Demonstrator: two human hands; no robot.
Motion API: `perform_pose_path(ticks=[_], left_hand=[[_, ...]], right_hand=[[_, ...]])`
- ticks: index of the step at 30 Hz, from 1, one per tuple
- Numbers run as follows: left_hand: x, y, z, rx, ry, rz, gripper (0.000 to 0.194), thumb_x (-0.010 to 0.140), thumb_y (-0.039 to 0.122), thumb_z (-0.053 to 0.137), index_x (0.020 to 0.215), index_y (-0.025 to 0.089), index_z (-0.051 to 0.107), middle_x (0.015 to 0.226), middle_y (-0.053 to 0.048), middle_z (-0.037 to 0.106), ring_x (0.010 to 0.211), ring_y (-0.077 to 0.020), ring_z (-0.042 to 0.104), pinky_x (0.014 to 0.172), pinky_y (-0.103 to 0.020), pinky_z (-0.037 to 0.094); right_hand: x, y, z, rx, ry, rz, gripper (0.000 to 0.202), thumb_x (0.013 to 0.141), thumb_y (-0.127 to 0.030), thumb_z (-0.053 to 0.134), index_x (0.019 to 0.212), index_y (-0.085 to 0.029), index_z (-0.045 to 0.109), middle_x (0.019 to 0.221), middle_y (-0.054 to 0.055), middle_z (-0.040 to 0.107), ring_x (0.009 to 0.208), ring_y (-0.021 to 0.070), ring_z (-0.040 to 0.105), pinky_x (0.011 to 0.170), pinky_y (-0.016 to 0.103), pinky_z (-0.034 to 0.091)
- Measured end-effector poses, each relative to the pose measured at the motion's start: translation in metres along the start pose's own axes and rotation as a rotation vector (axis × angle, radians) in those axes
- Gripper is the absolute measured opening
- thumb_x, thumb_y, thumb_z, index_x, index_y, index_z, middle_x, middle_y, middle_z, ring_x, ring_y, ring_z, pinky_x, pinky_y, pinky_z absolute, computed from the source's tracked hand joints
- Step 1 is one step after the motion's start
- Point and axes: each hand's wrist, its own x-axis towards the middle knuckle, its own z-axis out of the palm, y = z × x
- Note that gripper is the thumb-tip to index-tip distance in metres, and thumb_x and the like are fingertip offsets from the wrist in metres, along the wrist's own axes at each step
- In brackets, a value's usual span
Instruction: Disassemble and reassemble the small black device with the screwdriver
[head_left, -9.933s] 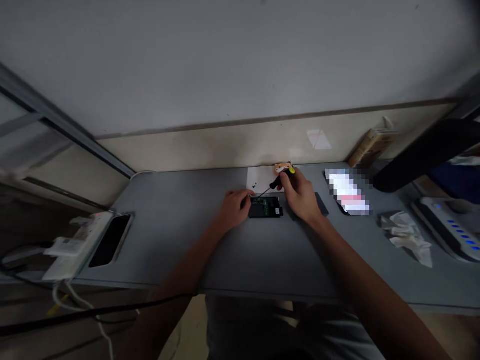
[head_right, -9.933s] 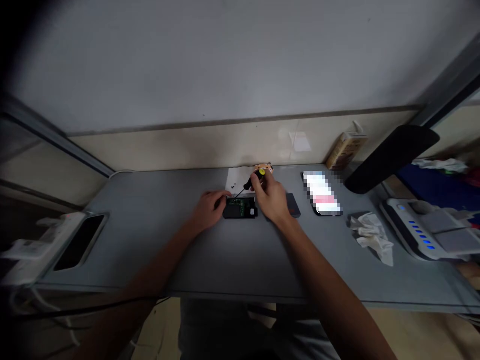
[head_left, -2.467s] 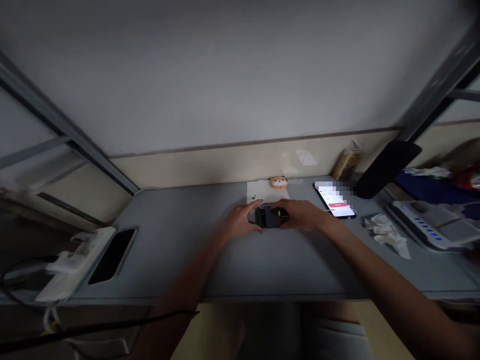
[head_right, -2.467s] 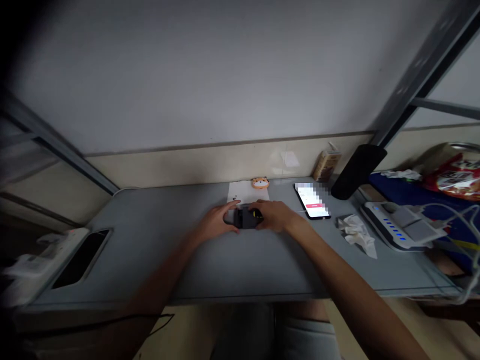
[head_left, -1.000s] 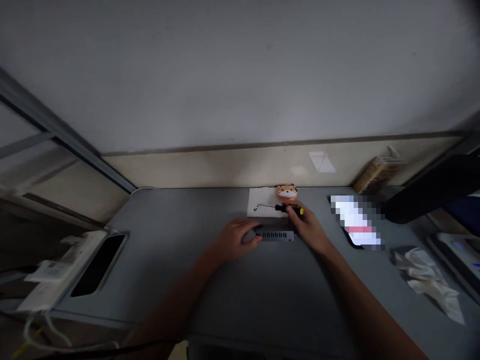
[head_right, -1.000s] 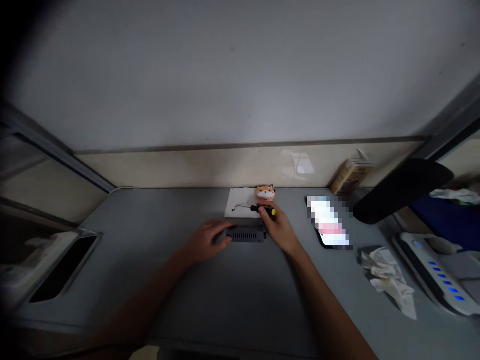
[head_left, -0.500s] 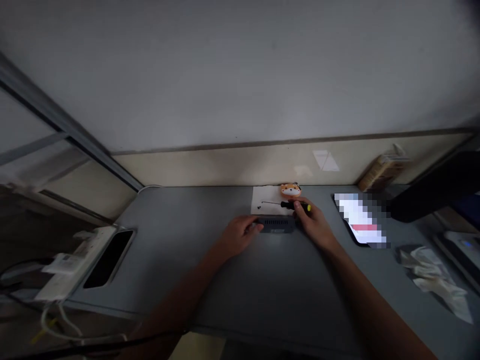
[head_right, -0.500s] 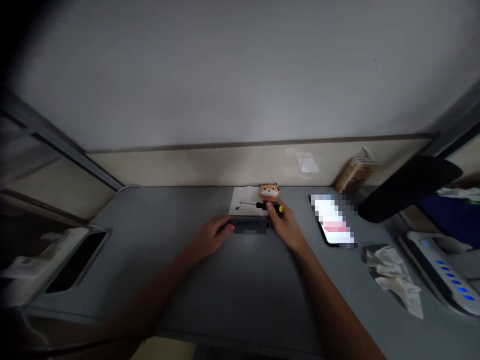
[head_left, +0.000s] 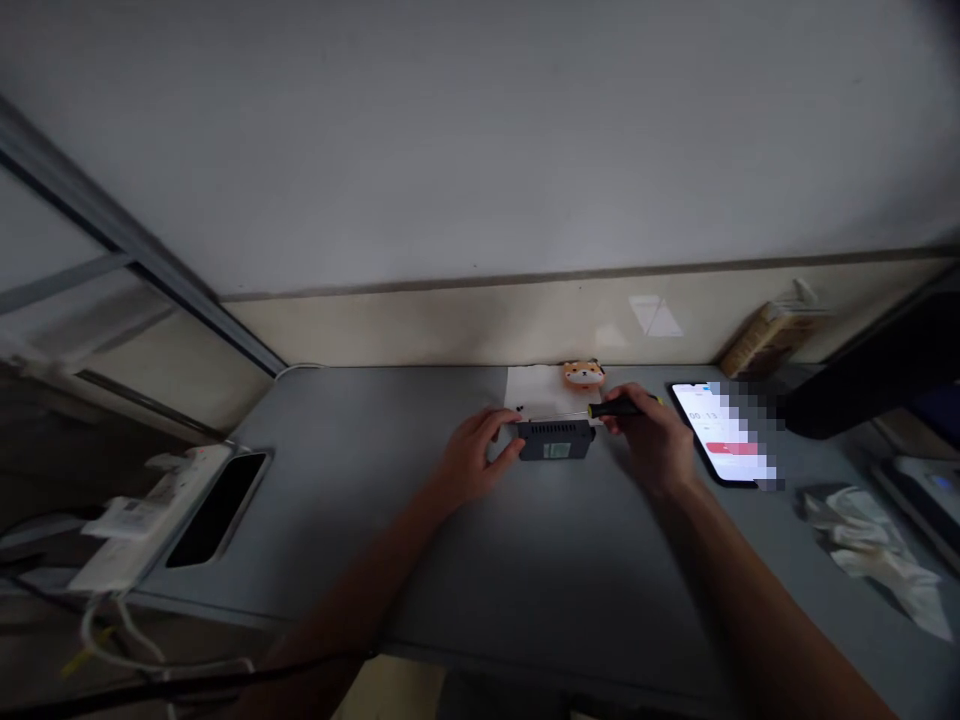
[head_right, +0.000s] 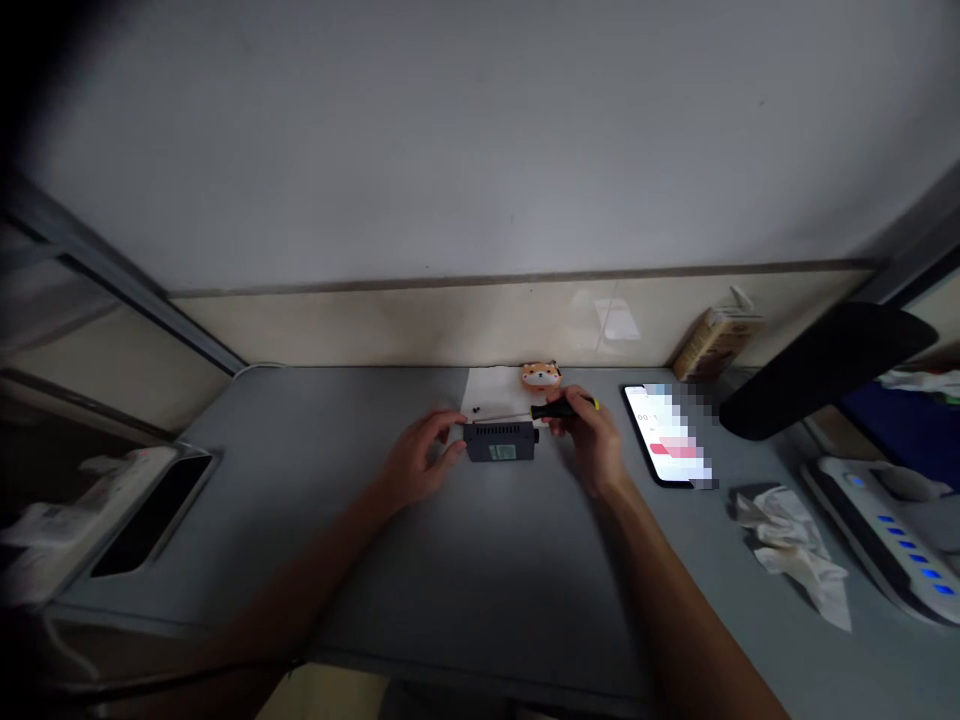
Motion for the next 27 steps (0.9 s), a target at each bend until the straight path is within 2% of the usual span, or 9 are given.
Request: perform_pose_path(ticks=[5,11,18,22,24,27], left_hand=[[-0.002,0.003,0.002,-0.006,0.073,0.103,0.024,0.098,0.033,0.058,0.119,0.022,0.059,0.112,-0.009,0.069,0.087,-0.017,0.069,0.078,-0.031,0.058],[-0.002,0.006,0.006,0.032,0.117,0.138,0.016,0.098,0.026,0.058,0.113,0.022,0.061,0.109,-0.009,0.071,0.097,-0.0195,0.071,0.086,-0.034,0.059],[0.001,0.005,0.005,0.069,0.143,0.194,0.008,0.1,0.025,0.057,0.103,0.023,0.064,0.103,-0.007,0.073,0.094,-0.0173,0.072,0.085,-0.031,0.058],[0.003,0.006,0.007,0.072,0.187,0.229,0.007,0.1,0.023,0.057,0.099,0.022,0.064,0.101,-0.006,0.072,0.091,-0.0162,0.072,0.081,-0.029,0.056],[0.004,0.009,0.008,0.043,0.206,0.215,0.007,0.099,0.021,0.057,0.096,0.022,0.063,0.1,-0.005,0.071,0.088,-0.0154,0.071,0.08,-0.028,0.056],[0.005,0.015,0.01,-0.036,0.214,0.123,0.009,0.097,0.019,0.057,0.09,0.022,0.061,0.096,-0.004,0.068,0.077,-0.013,0.066,0.075,-0.026,0.055]], right_hand=[[-0.001,0.005,0.003,-0.023,-0.006,0.015,0.03,0.071,-0.052,0.074,0.067,-0.023,0.071,0.064,0.003,0.062,0.056,0.0157,0.049,0.051,0.031,0.037],[0.001,0.013,0.002,-0.017,-0.028,0.043,0.03,0.07,-0.052,0.074,0.068,-0.023,0.07,0.065,0.004,0.064,0.056,0.0163,0.05,0.052,0.032,0.036],[0.002,0.012,-0.002,-0.031,-0.053,0.024,0.027,0.072,-0.049,0.073,0.069,-0.022,0.07,0.067,0.005,0.064,0.057,0.016,0.051,0.052,0.032,0.037],[0.001,0.014,0.0,0.016,0.013,0.005,0.025,0.069,-0.047,0.075,0.066,-0.022,0.069,0.067,0.004,0.066,0.056,0.016,0.052,0.05,0.031,0.037],[0.002,0.015,0.0,0.042,0.052,-0.018,0.024,0.067,-0.046,0.075,0.066,-0.022,0.068,0.07,0.004,0.067,0.057,0.0159,0.054,0.048,0.03,0.037],[0.002,0.017,-0.001,0.06,0.076,-0.049,0.025,0.07,-0.047,0.072,0.069,-0.023,0.067,0.07,0.003,0.067,0.055,0.0149,0.052,0.048,0.03,0.034]])
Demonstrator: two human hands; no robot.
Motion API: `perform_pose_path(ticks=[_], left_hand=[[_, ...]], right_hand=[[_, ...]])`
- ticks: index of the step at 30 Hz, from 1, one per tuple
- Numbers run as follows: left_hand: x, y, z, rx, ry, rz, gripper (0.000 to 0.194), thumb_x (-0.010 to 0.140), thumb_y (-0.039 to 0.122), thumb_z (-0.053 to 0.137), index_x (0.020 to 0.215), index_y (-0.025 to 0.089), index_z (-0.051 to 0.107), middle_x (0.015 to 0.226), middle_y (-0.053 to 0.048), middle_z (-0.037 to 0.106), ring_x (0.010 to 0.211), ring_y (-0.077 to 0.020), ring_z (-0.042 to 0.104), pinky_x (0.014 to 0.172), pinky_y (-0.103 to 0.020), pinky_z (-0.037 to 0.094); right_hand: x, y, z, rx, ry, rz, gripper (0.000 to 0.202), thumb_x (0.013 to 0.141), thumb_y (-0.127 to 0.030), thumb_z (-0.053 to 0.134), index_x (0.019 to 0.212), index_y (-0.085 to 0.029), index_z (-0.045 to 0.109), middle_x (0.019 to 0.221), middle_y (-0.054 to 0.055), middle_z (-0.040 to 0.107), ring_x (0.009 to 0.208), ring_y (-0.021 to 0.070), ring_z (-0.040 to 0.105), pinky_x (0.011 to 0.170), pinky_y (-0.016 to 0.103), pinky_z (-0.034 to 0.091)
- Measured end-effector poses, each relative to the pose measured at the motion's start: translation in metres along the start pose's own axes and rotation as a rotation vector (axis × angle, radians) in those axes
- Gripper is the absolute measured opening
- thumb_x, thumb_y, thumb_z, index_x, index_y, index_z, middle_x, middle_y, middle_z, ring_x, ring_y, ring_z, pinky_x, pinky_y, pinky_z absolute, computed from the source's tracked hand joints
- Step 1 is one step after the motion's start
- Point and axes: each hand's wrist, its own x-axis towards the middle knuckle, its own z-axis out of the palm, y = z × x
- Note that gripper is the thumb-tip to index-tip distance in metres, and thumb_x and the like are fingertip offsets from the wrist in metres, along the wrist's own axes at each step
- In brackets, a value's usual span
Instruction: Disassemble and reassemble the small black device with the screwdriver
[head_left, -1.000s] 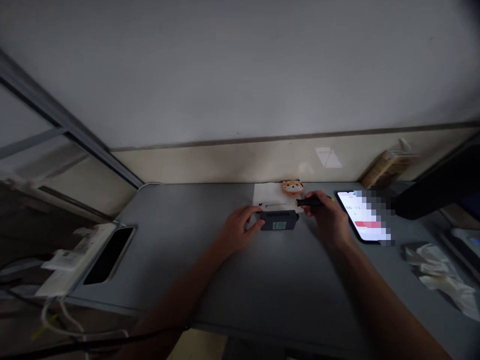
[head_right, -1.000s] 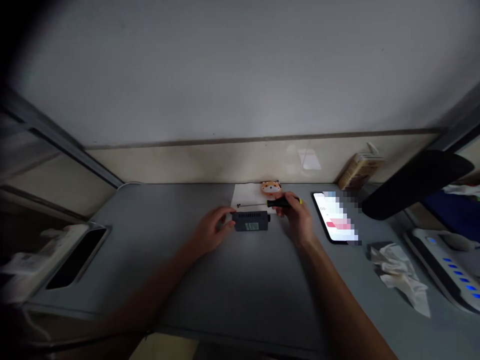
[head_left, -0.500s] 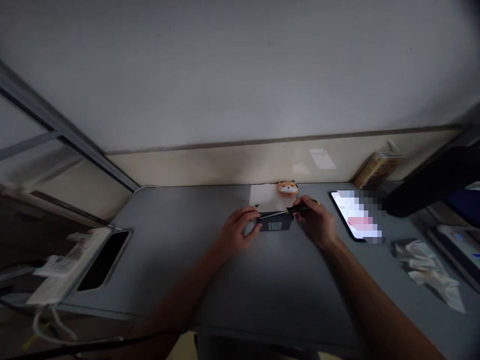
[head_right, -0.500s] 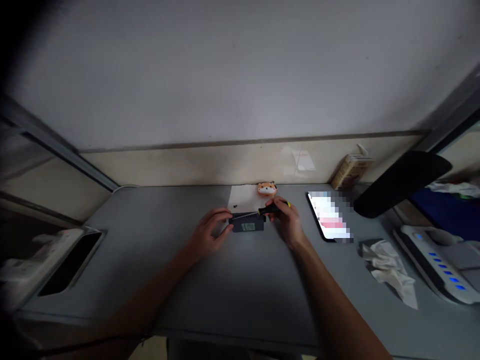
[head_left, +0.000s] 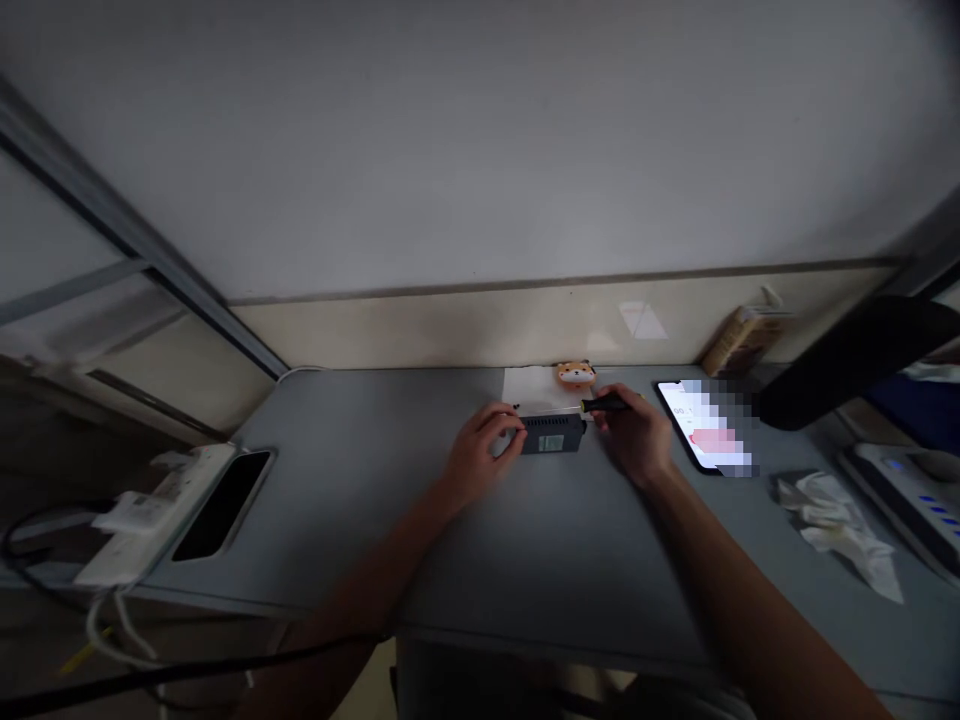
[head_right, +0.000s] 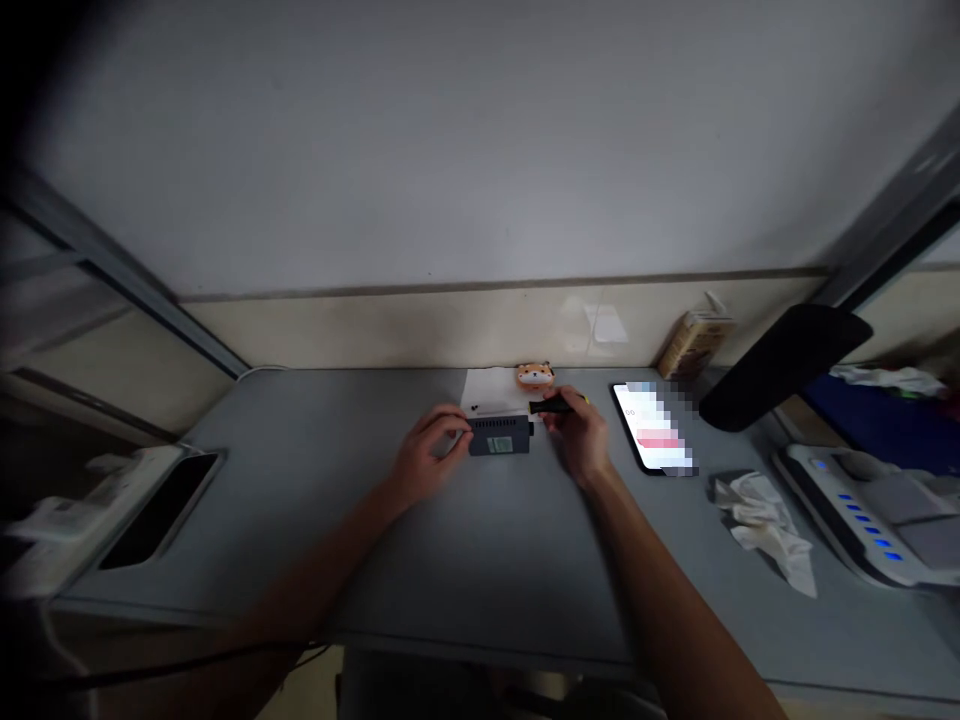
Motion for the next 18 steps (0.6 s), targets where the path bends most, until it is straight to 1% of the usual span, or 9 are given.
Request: perform_pose_path(ticks=[2,6,10,12,13,15,18], left_hand=[[0.0012,0.004,0.0013,-0.043,0.0,-0.077,0.009,0.095,0.019,0.057,0.088,0.022,0.06,0.094,-0.003,0.065,0.069,-0.0113,0.06,0.071,-0.025,0.053],[0.0029,0.0083,0.0031,-0.122,-0.014,-0.182,0.009,0.092,0.019,0.057,0.084,0.021,0.059,0.081,0.001,0.057,0.064,-0.0113,0.052,0.067,-0.025,0.05],[0.0018,0.0074,0.005,-0.218,-0.065,-0.327,0.008,0.092,0.021,0.058,0.084,0.021,0.058,0.074,0.003,0.053,0.063,-0.0114,0.049,0.064,-0.023,0.047],[0.0011,0.0064,0.0054,-0.26,-0.096,-0.366,0.007,0.092,0.021,0.057,0.086,0.021,0.058,0.073,0.003,0.053,0.064,-0.0113,0.05,0.064,-0.023,0.047],[0.001,0.006,0.0051,-0.27,-0.105,-0.363,0.007,0.093,0.021,0.057,0.086,0.021,0.058,0.073,0.003,0.054,0.064,-0.0113,0.05,0.064,-0.023,0.047],[0.0014,0.0052,0.0035,-0.252,-0.114,-0.305,0.007,0.094,0.021,0.056,0.087,0.02,0.058,0.075,0.003,0.055,0.065,-0.0114,0.051,0.065,-0.023,0.048],[0.0027,0.0041,-0.0008,-0.149,-0.102,-0.139,0.01,0.096,0.023,0.056,0.087,0.021,0.059,0.077,0.002,0.057,0.064,-0.0112,0.052,0.066,-0.024,0.049]], right_hand=[[0.0005,0.0008,0.0006,-0.009,0.0,-0.001,0.027,0.071,-0.05,0.072,0.072,-0.023,0.067,0.069,0.002,0.066,0.053,0.0134,0.049,0.048,0.029,0.033],[-0.0006,0.0021,0.0041,-0.065,0.008,0.047,0.036,0.064,-0.056,0.078,0.075,-0.023,0.067,0.073,0.001,0.07,0.049,0.0108,0.045,0.048,0.028,0.031],[-0.0049,0.0008,0.0073,-0.197,-0.058,0.104,0.042,0.063,-0.059,0.081,0.082,-0.023,0.07,0.078,0.0,0.071,0.053,0.011,0.049,0.052,0.027,0.034],[-0.0069,-0.0013,0.0081,-0.269,-0.094,0.106,0.044,0.063,-0.06,0.081,0.084,-0.023,0.072,0.077,0.0,0.071,0.057,0.0123,0.05,0.053,0.027,0.035],[-0.0076,-0.0025,0.0083,-0.292,-0.108,0.099,0.044,0.063,-0.061,0.081,0.084,-0.023,0.073,0.077,0.0,0.071,0.059,0.0134,0.051,0.055,0.027,0.036],[-0.0081,-0.0044,0.0087,-0.319,-0.133,0.074,0.043,0.064,-0.061,0.081,0.083,-0.023,0.073,0.08,0.001,0.071,0.067,0.0164,0.055,0.059,0.028,0.038],[-0.008,-0.0052,0.0092,-0.335,-0.154,0.043,0.042,0.063,-0.061,0.08,0.08,-0.023,0.074,0.089,0.004,0.073,0.08,0.0206,0.06,0.065,0.029,0.043]])
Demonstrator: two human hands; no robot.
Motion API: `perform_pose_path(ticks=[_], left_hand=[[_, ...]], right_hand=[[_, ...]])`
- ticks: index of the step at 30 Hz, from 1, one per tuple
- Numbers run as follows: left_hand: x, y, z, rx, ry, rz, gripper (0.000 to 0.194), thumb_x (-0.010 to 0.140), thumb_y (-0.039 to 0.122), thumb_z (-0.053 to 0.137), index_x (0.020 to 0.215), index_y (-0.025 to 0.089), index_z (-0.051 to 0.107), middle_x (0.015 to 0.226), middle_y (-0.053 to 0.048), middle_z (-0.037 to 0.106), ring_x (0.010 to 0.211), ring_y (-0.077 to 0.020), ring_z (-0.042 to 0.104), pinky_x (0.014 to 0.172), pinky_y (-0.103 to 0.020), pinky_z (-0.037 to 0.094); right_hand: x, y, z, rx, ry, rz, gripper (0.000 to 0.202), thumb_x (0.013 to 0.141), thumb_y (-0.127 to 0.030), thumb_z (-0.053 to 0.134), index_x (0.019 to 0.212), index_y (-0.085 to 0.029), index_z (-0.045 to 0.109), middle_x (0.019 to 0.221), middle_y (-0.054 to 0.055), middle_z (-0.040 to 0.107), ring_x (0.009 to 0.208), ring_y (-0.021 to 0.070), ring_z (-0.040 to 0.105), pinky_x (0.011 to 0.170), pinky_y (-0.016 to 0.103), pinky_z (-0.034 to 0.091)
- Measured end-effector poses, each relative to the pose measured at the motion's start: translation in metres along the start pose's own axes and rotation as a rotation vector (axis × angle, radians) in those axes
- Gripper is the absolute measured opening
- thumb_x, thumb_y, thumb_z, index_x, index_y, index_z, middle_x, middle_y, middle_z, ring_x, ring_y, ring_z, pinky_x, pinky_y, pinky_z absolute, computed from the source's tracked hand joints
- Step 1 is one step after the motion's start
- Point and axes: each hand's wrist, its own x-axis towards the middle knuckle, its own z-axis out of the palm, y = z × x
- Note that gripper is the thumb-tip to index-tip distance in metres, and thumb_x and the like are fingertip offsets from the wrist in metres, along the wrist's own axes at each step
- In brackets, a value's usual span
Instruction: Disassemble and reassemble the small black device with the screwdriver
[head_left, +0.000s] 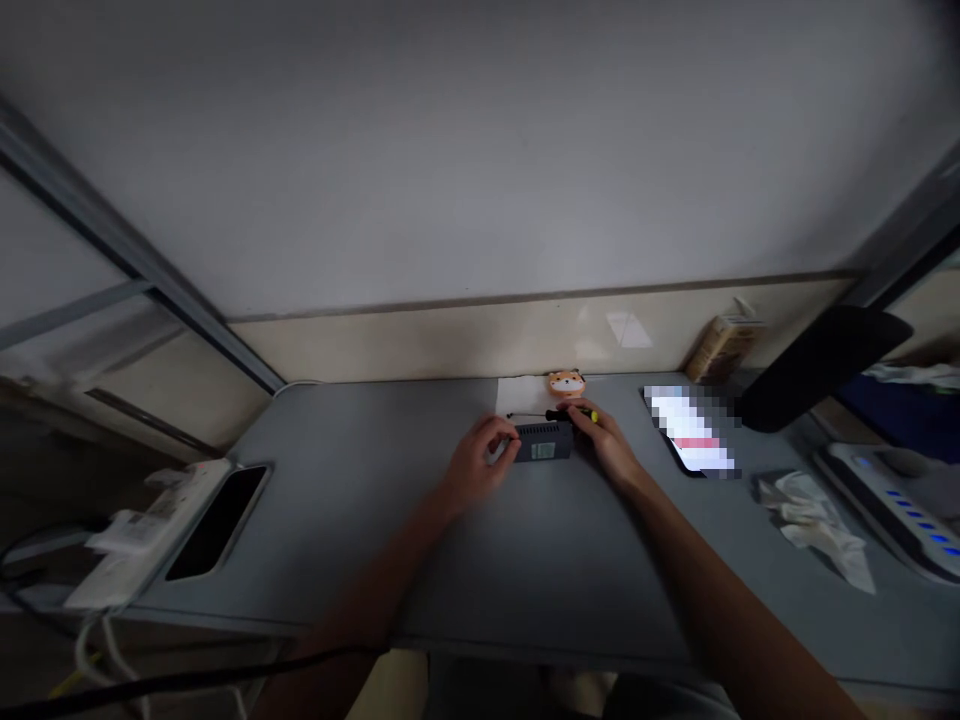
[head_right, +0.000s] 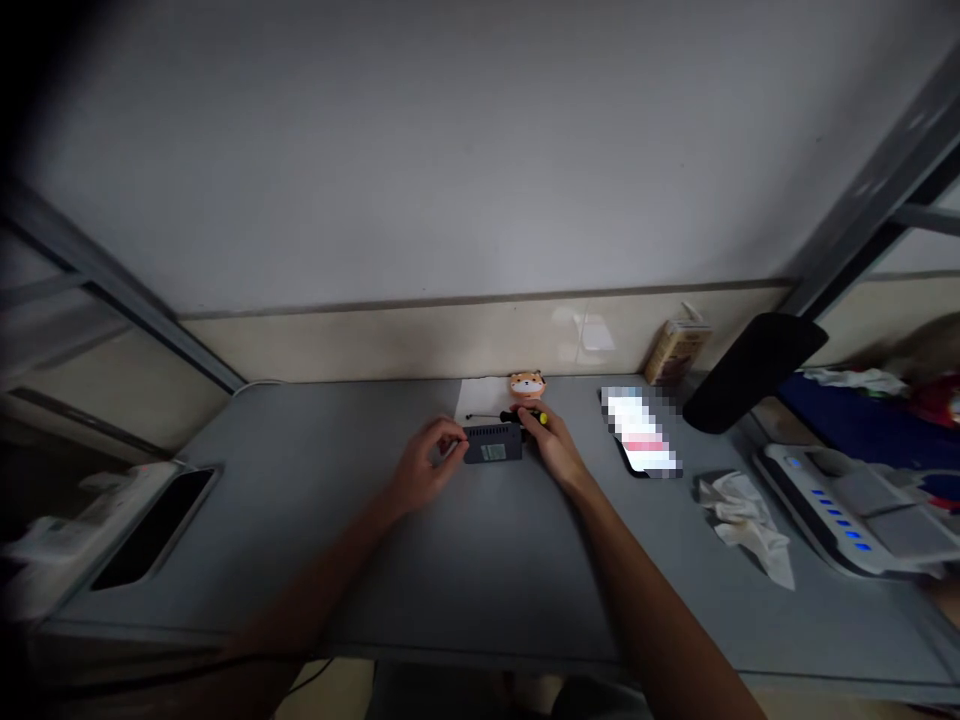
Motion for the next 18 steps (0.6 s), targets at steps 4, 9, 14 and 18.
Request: perform_pose_path(ticks=[4,9,14,18], left_hand=[[0.0,-0.002,-0.004,0.142,0.051,0.193,0.011,0.099,0.024,0.058,0.089,0.02,0.06,0.081,0.0,0.062,0.061,-0.0101,0.054,0.063,-0.024,0.051],[-0.001,-0.007,-0.003,0.189,0.046,0.244,0.013,0.1,0.026,0.058,0.089,0.02,0.063,0.085,-0.002,0.067,0.066,-0.012,0.062,0.065,-0.025,0.055],[-0.002,-0.01,-0.004,0.224,0.008,0.224,0.024,0.104,0.029,0.051,0.086,0.021,0.064,0.085,-0.003,0.067,0.067,-0.0126,0.063,0.068,-0.027,0.056],[-0.003,-0.013,-0.007,0.233,-0.012,0.184,0.024,0.104,0.028,0.049,0.084,0.021,0.062,0.084,-0.004,0.065,0.069,-0.0137,0.063,0.07,-0.027,0.056]], right_hand=[[-0.001,0.001,0.001,0.016,-0.011,-0.001,0.042,0.063,-0.062,0.08,0.081,-0.024,0.074,0.088,0.004,0.073,0.079,0.0205,0.06,0.063,0.029,0.043],[-0.001,0.001,0.001,0.055,0.025,0.035,0.048,0.063,-0.066,0.079,0.081,-0.022,0.073,0.078,0.001,0.071,0.059,0.0136,0.052,0.057,0.027,0.039],[0.003,0.001,-0.001,0.124,0.141,0.023,0.051,0.067,-0.07,0.073,0.081,-0.022,0.07,0.069,0.0,0.068,0.05,0.0114,0.047,0.05,0.027,0.033],[0.003,0.001,0.001,0.059,0.201,0.007,0.053,0.066,-0.073,0.072,0.08,-0.021,0.07,0.065,-0.001,0.066,0.048,0.0102,0.041,0.048,0.027,0.029]])
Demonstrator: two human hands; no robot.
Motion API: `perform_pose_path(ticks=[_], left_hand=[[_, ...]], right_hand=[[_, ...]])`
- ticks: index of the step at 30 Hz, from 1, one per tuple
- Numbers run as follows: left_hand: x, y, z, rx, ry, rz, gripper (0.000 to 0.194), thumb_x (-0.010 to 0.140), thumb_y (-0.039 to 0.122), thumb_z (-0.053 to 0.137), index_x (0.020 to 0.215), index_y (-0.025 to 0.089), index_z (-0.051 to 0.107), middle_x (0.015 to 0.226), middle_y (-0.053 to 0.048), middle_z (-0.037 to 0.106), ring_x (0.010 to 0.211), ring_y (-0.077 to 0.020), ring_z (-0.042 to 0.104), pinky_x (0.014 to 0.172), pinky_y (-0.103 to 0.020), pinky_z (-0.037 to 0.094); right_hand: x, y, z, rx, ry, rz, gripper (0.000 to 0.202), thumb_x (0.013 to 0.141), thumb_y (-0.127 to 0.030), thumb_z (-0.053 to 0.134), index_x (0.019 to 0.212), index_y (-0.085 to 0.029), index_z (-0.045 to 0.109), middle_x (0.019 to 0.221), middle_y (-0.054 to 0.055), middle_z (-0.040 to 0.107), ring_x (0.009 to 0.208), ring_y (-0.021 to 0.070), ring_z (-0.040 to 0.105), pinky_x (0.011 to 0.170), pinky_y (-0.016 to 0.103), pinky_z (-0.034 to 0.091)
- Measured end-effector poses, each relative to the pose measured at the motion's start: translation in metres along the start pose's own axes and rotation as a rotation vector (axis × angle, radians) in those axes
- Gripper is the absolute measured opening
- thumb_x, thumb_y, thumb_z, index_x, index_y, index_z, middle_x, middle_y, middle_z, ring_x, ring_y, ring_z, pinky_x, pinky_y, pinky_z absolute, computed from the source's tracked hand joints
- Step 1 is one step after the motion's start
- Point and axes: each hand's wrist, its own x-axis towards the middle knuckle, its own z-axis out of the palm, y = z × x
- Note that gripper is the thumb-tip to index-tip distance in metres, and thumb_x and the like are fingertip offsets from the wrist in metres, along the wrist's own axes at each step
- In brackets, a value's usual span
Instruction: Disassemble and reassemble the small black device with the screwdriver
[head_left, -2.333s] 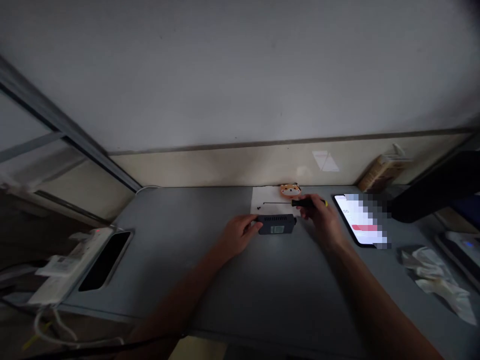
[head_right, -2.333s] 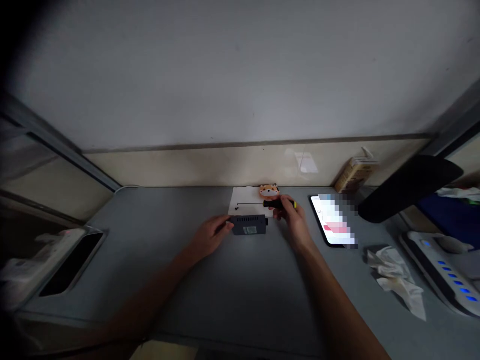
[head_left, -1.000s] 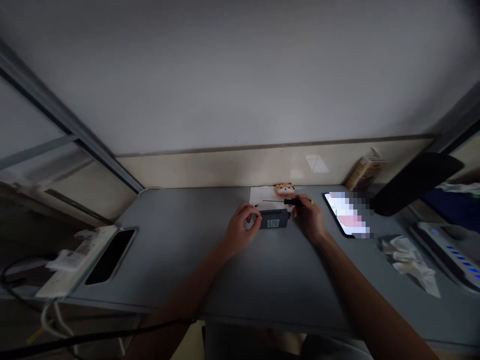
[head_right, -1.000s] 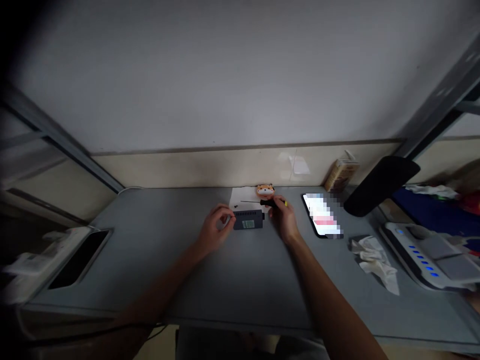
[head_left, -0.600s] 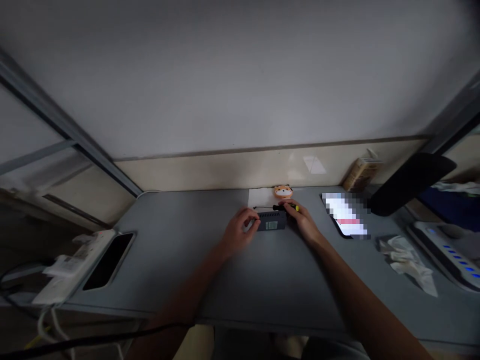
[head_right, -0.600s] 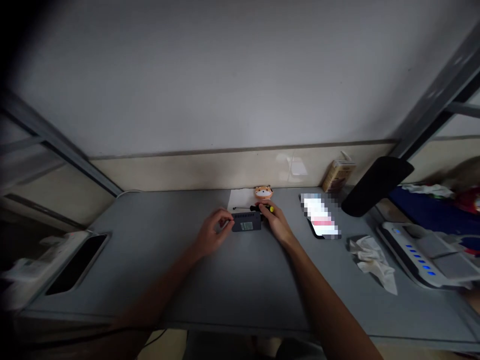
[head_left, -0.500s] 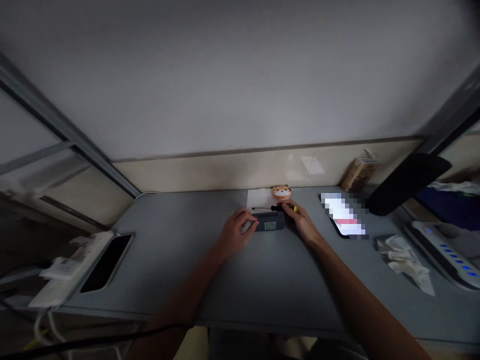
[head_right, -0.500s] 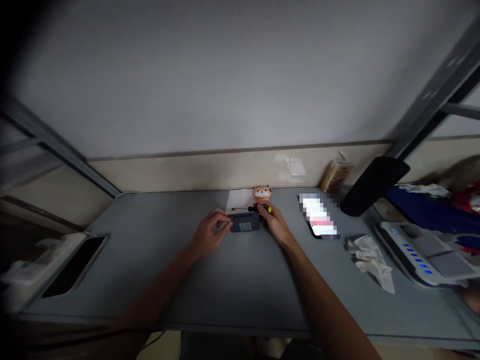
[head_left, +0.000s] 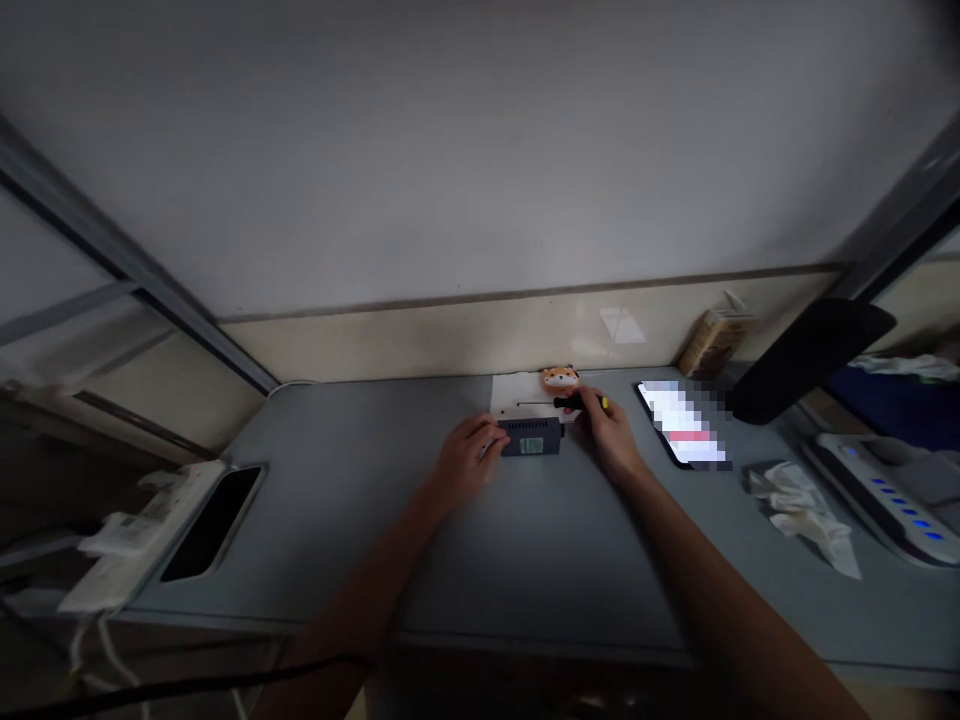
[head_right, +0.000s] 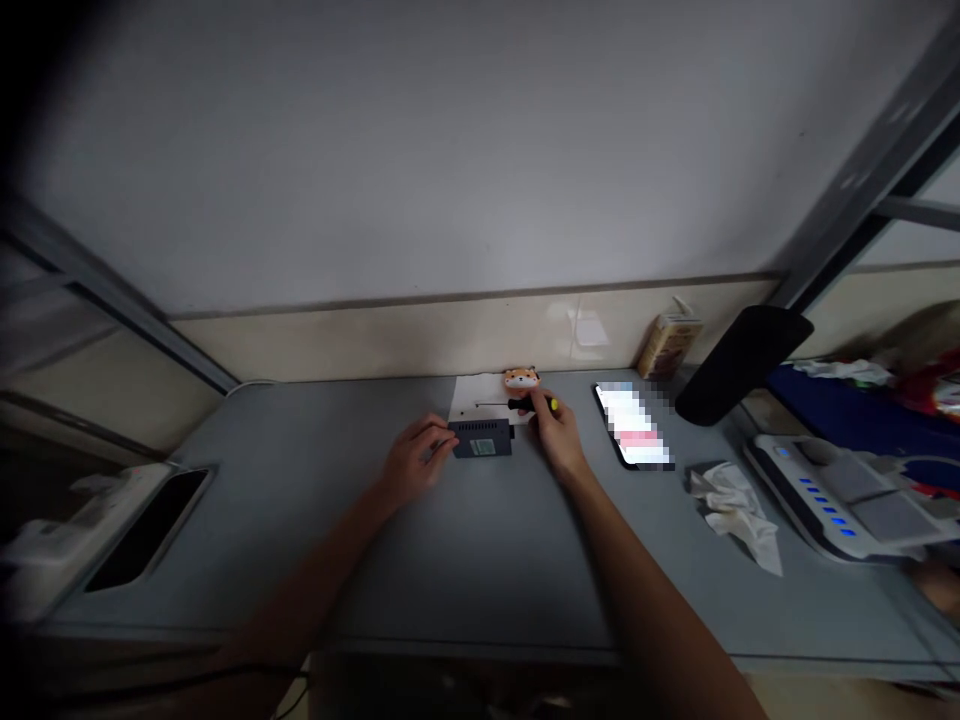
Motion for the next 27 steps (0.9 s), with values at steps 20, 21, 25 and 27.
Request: perform_pose_path(ticks=[20,21,25,27], left_hand=[[0.0,-0.002,-0.005,0.03,0.103,-0.004,0.011,0.094,0.017,0.05,0.087,0.022,0.058,0.083,-0.005,0.063,0.074,-0.0163,0.063,0.067,-0.027,0.054],[0.0,-0.002,-0.005,0.042,0.113,0.003,0.011,0.093,0.017,0.051,0.086,0.022,0.058,0.083,-0.005,0.064,0.074,-0.0165,0.064,0.067,-0.028,0.055],[-0.002,-0.005,-0.003,0.054,0.145,0.019,0.012,0.086,0.013,0.051,0.083,0.022,0.058,0.081,-0.004,0.064,0.072,-0.0167,0.065,0.065,-0.028,0.056],[-0.002,-0.005,-0.003,0.048,0.155,0.022,0.016,0.083,0.009,0.049,0.084,0.022,0.058,0.081,-0.003,0.064,0.069,-0.0154,0.064,0.062,-0.026,0.055]], right_hand=[[0.005,0.001,-0.004,0.151,0.144,0.027,0.057,0.064,-0.078,0.071,0.074,-0.022,0.069,0.06,0.0,0.065,0.046,0.0111,0.044,0.046,0.028,0.031],[0.007,0.002,-0.006,0.188,0.158,0.038,0.057,0.064,-0.078,0.072,0.073,-0.022,0.068,0.058,0.0,0.064,0.045,0.0109,0.044,0.044,0.028,0.031],[0.013,0.003,-0.016,0.291,0.172,0.009,0.049,0.069,-0.072,0.071,0.068,-0.024,0.061,0.054,-0.001,0.059,0.044,0.0124,0.048,0.04,0.029,0.032],[0.016,0.003,-0.021,0.341,0.159,-0.02,0.041,0.071,-0.063,0.073,0.066,-0.025,0.058,0.057,0.0,0.06,0.045,0.0135,0.05,0.039,0.03,0.032]])
